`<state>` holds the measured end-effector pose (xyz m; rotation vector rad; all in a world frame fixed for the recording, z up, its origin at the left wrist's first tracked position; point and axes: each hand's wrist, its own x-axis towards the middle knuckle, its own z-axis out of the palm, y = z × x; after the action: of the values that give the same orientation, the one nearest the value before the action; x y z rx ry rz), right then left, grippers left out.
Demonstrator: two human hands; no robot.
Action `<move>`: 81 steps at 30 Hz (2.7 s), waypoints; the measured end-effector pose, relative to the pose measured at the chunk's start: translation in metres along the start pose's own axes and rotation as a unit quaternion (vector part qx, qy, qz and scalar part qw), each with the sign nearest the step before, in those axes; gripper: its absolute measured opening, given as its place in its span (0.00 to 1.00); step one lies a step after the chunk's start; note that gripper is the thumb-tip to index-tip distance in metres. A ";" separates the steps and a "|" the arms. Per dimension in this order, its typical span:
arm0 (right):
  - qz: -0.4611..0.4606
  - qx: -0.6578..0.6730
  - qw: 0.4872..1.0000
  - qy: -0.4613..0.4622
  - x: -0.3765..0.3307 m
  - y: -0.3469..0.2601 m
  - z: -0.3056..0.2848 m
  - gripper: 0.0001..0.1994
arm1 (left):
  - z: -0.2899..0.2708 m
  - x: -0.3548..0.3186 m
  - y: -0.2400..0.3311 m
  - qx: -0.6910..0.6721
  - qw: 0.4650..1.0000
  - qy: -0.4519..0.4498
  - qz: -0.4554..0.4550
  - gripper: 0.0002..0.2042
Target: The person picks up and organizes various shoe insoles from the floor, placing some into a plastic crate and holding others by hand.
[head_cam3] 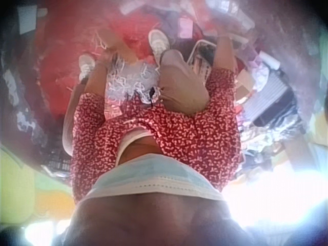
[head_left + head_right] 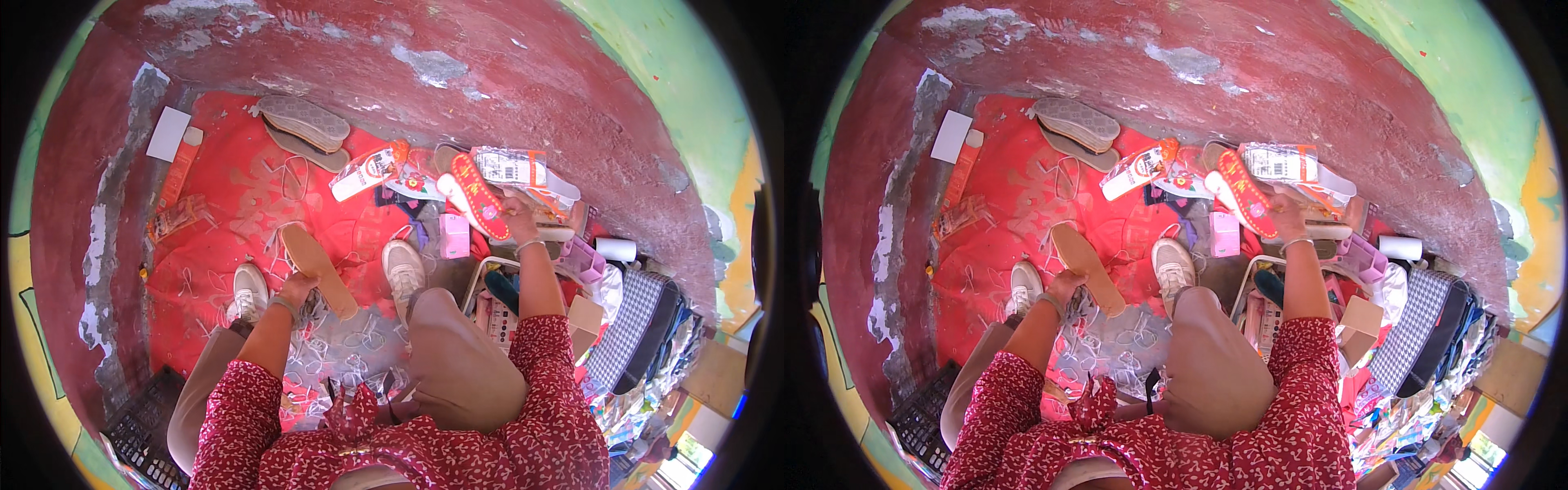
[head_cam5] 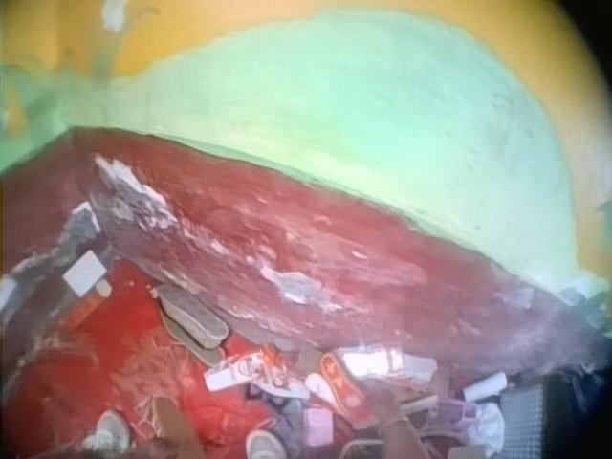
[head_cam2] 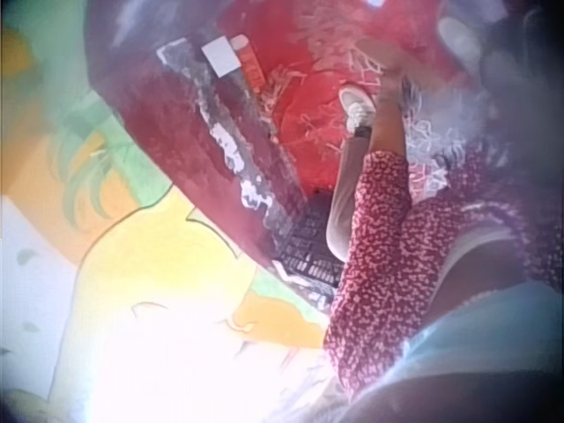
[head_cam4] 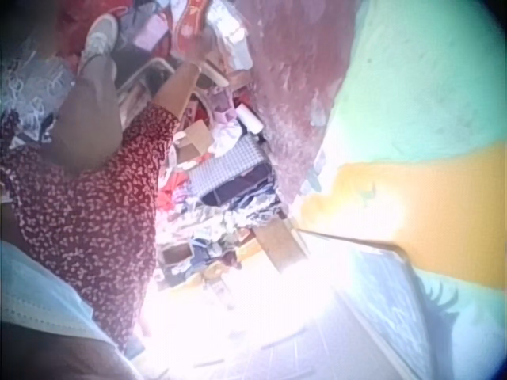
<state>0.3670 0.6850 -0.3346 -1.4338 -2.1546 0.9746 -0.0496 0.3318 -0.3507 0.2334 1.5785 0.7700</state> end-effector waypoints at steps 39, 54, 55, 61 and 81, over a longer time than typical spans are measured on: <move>0.271 0.493 0.804 -0.194 -0.022 -0.166 0.078 0.09 | 0.043 -0.041 0.085 -0.186 0.979 -0.075 0.030 0.15; 0.321 0.553 0.760 -0.117 -0.035 -0.143 0.081 0.13 | 0.022 -0.012 0.030 -0.163 0.986 -0.010 0.023 0.14; 0.349 0.513 0.777 -0.104 -0.030 -0.137 0.085 0.13 | 0.020 -0.012 0.026 -0.174 0.985 -0.005 0.021 0.14; 0.055 0.020 0.956 -0.286 0.037 -0.219 0.157 0.13 | -0.033 -0.007 -0.009 -0.005 0.996 0.071 0.053 0.15; -0.051 -0.369 0.872 -0.317 0.131 -0.268 0.304 0.21 | -0.109 -0.288 0.225 -0.350 0.900 0.202 0.164 0.09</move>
<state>-0.0553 0.6360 -0.3607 -1.3720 -3.3162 0.6444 -0.1651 0.3013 0.0117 -0.2117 1.5470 1.6837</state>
